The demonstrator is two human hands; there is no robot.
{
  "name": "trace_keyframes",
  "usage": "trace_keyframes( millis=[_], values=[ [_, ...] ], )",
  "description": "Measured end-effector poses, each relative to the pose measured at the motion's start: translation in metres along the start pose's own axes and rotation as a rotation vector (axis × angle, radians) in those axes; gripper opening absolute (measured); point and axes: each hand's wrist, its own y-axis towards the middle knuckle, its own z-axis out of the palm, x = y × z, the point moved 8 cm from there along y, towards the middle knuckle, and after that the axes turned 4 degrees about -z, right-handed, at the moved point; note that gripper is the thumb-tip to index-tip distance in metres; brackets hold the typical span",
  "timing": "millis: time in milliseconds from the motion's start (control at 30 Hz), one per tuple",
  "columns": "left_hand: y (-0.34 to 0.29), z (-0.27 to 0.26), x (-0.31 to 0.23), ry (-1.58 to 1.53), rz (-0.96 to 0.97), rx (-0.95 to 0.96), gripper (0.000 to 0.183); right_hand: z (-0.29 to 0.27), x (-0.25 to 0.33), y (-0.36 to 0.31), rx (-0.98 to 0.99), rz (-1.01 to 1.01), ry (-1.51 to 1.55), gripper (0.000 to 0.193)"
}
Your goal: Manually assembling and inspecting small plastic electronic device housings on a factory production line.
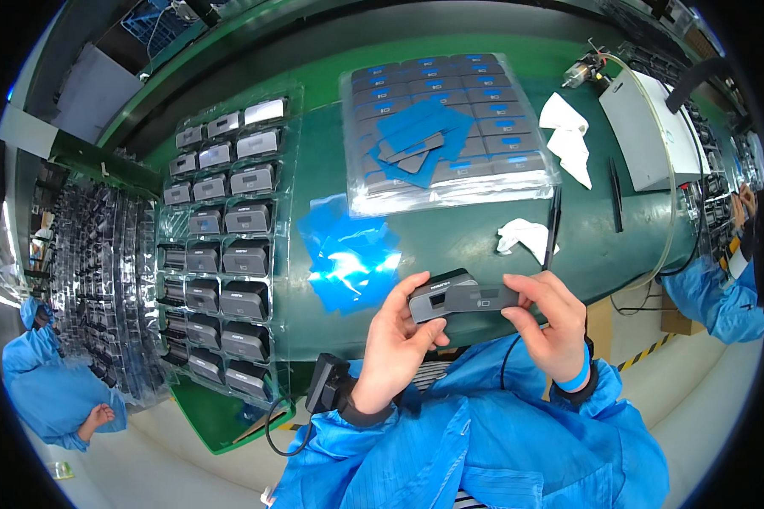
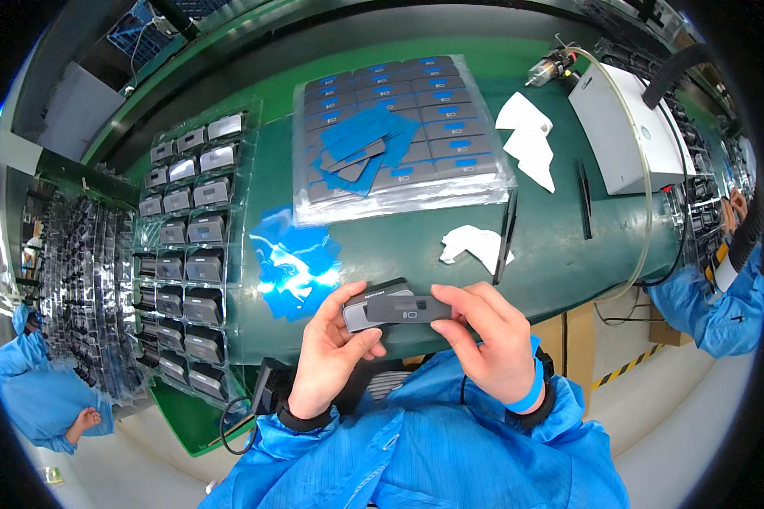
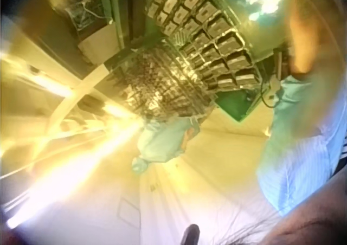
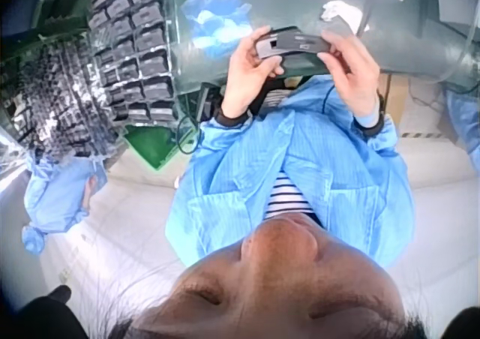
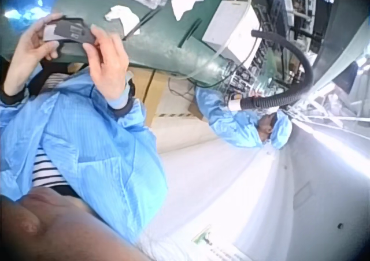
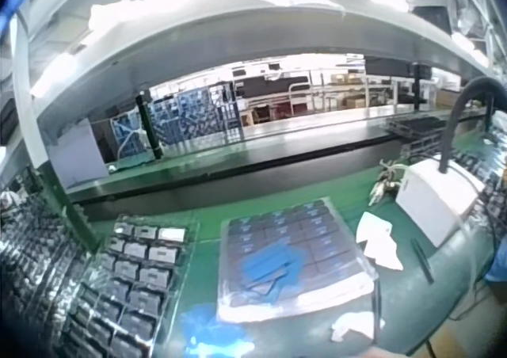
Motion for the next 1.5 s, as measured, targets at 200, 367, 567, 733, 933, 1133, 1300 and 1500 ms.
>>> trace_keyframes(
  millis=[200, 367, 567, 733, 933, 1133, 1300, 1500],
  values=[
    [-0.001, -0.002, 0.003, -0.030, -0.019, 0.030, 0.057, 0.017, -0.001, 0.006, 0.190, 0.016, -0.050, 0.036],
    [0.000, -0.002, 0.005, -0.047, -0.022, 0.057, 0.058, 0.031, 0.005, 0.010, 0.287, -0.086, -0.122, 0.035],
    [0.002, 0.000, 0.006, -0.068, 0.003, 0.055, 0.057, 0.036, 0.006, 0.013, 0.331, -0.109, -0.148, 0.036],
    [0.001, 0.000, 0.005, -0.052, 0.011, 0.052, 0.055, 0.037, 0.007, 0.014, 0.339, -0.112, -0.154, 0.036],
    [0.001, 0.000, 0.006, -0.035, 0.006, 0.065, 0.055, 0.040, 0.007, 0.014, 0.359, -0.119, -0.161, 0.034],
    [0.001, 0.002, 0.004, 0.024, 0.016, 0.065, 0.054, 0.040, 0.009, 0.015, 0.344, -0.132, -0.177, 0.034],
    [0.000, 0.003, 0.003, 0.049, 0.012, 0.108, 0.053, 0.040, 0.010, 0.013, 0.326, -0.167, -0.171, 0.035],
    [-0.002, 0.007, 0.002, 0.073, 0.028, 0.182, 0.055, 0.043, 0.008, 0.010, 0.321, -0.178, -0.172, 0.034]
  ],
)
